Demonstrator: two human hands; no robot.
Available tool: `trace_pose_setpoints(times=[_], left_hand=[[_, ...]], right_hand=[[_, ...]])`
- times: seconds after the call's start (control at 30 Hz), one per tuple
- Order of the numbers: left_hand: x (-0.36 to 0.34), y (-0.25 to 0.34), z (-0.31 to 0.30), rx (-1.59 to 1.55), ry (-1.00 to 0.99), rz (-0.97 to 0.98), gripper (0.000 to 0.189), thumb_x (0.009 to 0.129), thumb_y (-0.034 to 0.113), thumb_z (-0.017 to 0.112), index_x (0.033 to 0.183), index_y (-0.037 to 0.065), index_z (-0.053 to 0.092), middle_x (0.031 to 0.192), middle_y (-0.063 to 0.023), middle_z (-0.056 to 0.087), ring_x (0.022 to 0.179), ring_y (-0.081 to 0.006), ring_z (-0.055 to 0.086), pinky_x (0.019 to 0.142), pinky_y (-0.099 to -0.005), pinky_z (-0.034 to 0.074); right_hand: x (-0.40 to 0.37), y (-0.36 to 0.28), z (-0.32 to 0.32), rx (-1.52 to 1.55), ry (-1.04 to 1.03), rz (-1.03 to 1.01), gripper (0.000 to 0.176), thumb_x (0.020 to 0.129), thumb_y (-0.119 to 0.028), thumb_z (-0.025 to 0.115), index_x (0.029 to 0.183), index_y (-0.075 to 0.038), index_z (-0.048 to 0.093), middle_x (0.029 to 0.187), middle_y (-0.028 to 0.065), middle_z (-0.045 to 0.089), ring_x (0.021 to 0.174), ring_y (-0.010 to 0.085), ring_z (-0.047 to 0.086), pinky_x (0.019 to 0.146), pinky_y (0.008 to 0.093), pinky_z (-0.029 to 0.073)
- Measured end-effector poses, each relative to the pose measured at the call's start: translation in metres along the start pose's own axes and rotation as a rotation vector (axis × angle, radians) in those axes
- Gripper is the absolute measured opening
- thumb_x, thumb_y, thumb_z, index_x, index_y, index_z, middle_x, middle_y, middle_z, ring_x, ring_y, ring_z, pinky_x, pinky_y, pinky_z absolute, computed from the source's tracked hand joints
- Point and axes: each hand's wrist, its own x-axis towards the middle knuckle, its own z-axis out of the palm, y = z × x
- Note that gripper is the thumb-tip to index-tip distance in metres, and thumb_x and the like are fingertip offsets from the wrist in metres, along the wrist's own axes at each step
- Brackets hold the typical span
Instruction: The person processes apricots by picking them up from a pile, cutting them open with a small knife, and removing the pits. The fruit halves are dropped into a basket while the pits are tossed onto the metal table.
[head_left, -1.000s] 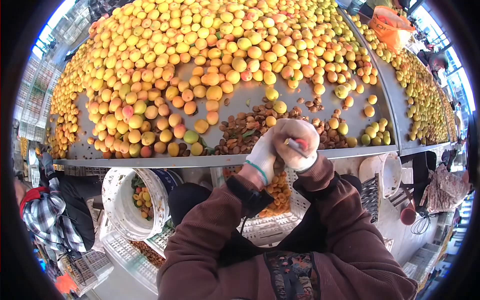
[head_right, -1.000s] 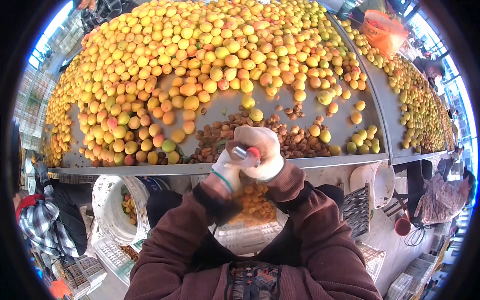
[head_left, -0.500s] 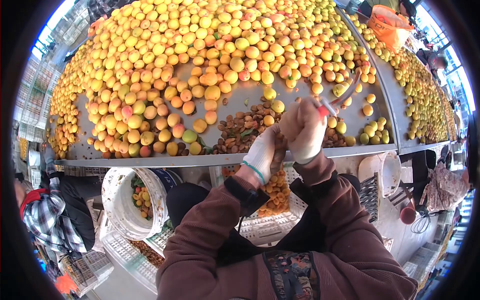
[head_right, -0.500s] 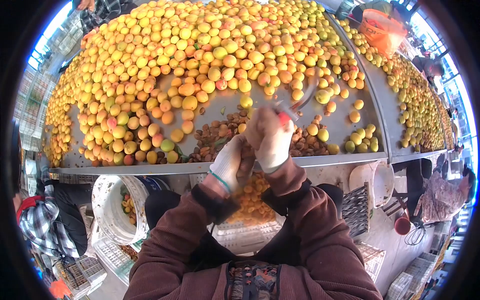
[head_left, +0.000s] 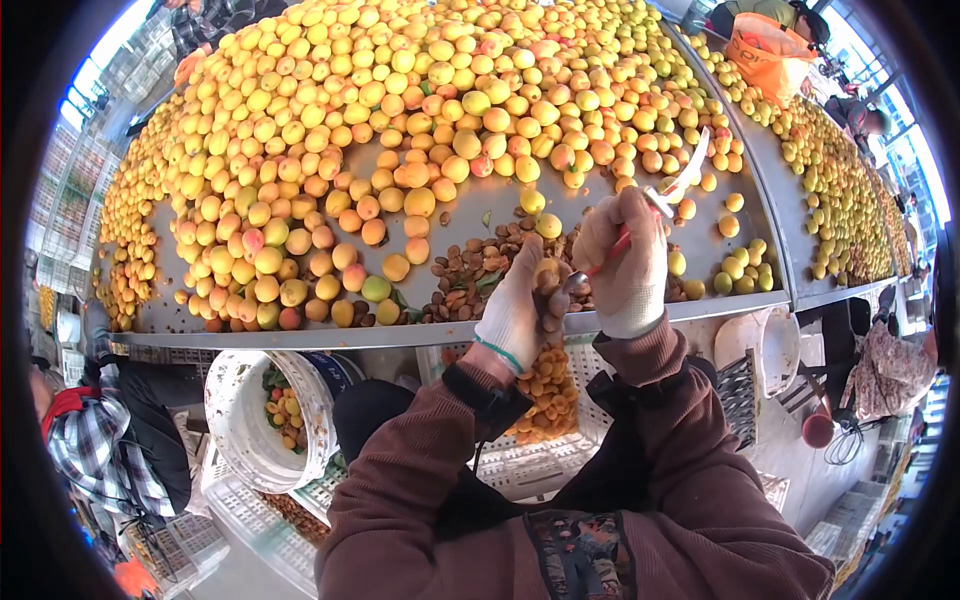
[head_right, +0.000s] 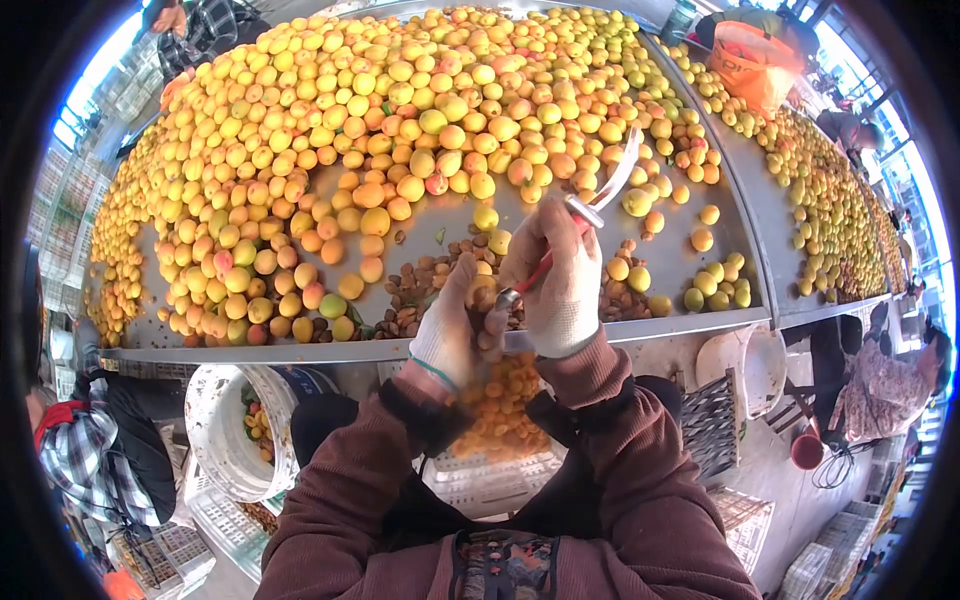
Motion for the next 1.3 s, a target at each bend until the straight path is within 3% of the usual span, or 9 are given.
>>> trace_pose_setpoints(times=[0.13,0.2,0.33,0.6,0.73,0.9,1.0,1.13,1.3], left_hand=[[0.0,-0.004,0.001,0.044,0.026,-0.002,0.051,0.093,0.063,0.047,0.087,0.013,0.057,0.062,-0.0018,0.051,0.048,-0.0136,0.042,0.045,-0.0271,0.033],[0.0,-0.007,0.002,0.072,0.075,0.038,0.048,0.095,0.06,0.047,0.08,0.014,0.049,0.059,-0.0032,0.05,0.046,-0.0153,0.042,0.044,-0.0282,0.031],[-0.003,-0.019,0.01,0.054,0.072,0.081,0.053,0.095,0.063,0.043,0.084,0.012,0.055,0.062,-0.004,0.054,0.048,-0.0147,0.046,0.044,-0.0278,0.036],[0.008,-0.039,0.008,0.07,0.079,0.446,0.042,0.102,0.046,0.038,0.08,0.011,0.043,0.065,-0.0006,0.047,0.049,-0.0143,0.049,0.043,-0.0273,0.038],[0.0,-0.04,0.011,0.064,0.035,0.462,0.043,0.101,0.049,0.041,0.078,0.013,0.048,0.068,0.0016,0.046,0.059,-0.0089,0.044,0.054,-0.0242,0.036],[0.014,-0.041,0.004,0.324,0.189,0.809,0.043,0.102,0.046,0.041,0.076,0.013,0.047,0.068,0.0034,0.042,0.06,-0.0063,0.038,0.053,-0.0233,0.032],[0.012,-0.035,0.001,0.126,0.184,0.708,0.043,0.103,0.044,0.039,0.075,0.012,0.047,0.066,0.0037,0.042,0.059,-0.0054,0.037,0.052,-0.024,0.032],[0.01,-0.024,-0.01,0.233,0.249,0.675,0.044,0.103,0.043,0.037,0.075,0.011,0.047,0.066,0.0035,0.044,0.058,-0.005,0.037,0.051,-0.0248,0.032],[0.014,-0.016,-0.026,0.18,0.066,0.529,0.043,0.103,0.044,0.034,0.089,0.008,0.054,0.073,-0.002,0.059,0.064,-0.0086,0.055,0.058,-0.0249,0.044]], right_hand=[[-0.003,-0.004,-0.008,0.091,-0.049,0.037,0.034,0.098,-0.029,0.054,0.071,-0.013,0.042,0.051,-0.0037,0.034,0.04,0.0072,0.028,0.038,0.0247,0.022],[-0.006,0.0,-0.004,0.114,0.014,-0.028,0.037,0.098,-0.029,0.055,0.068,-0.015,0.039,0.049,-0.0049,0.03,0.039,0.0059,0.023,0.037,0.0253,0.018],[-0.01,0.003,0.002,0.146,0.122,-0.057,0.037,0.099,-0.026,0.055,0.067,-0.014,0.038,0.05,-0.0046,0.031,0.038,0.0063,0.022,0.036,0.0251,0.018],[-0.02,-0.002,0.019,-0.007,0.17,-0.291,0.038,0.1,-0.028,0.054,0.069,-0.013,0.038,0.049,-0.0025,0.035,0.037,0.0066,0.024,0.036,0.0239,0.02],[-0.019,-0.003,0.015,0.041,0.151,-0.254,0.039,0.101,-0.028,0.053,0.068,-0.013,0.038,0.049,-0.003,0.034,0.038,0.0061,0.024,0.036,0.0237,0.02],[-0.011,0.002,0.027,0.196,0.268,-0.223,0.04,0.1,-0.029,0.055,0.068,-0.013,0.038,0.048,-0.0042,0.031,0.037,0.005,0.024,0.034,0.024,0.017],[-0.01,0.009,0.039,0.214,0.332,-0.21,0.041,0.099,-0.03,0.056,0.066,-0.013,0.038,0.048,-0.0043,0.03,0.036,0.0052,0.022,0.034,0.0242,0.015],[-0.009,0.017,0.046,0.192,0.267,-0.156,0.037,0.099,-0.025,0.055,0.069,-0.014,0.038,0.048,-0.0045,0.031,0.035,0.0053,0.023,0.033,0.0243,0.014],[-0.013,0.024,0.055,0.104,0.121,-0.209,0.04,0.1,-0.029,0.054,0.067,-0.013,0.036,0.051,-0.0042,0.03,0.038,0.0057,0.02,0.036,0.0241,0.014]])
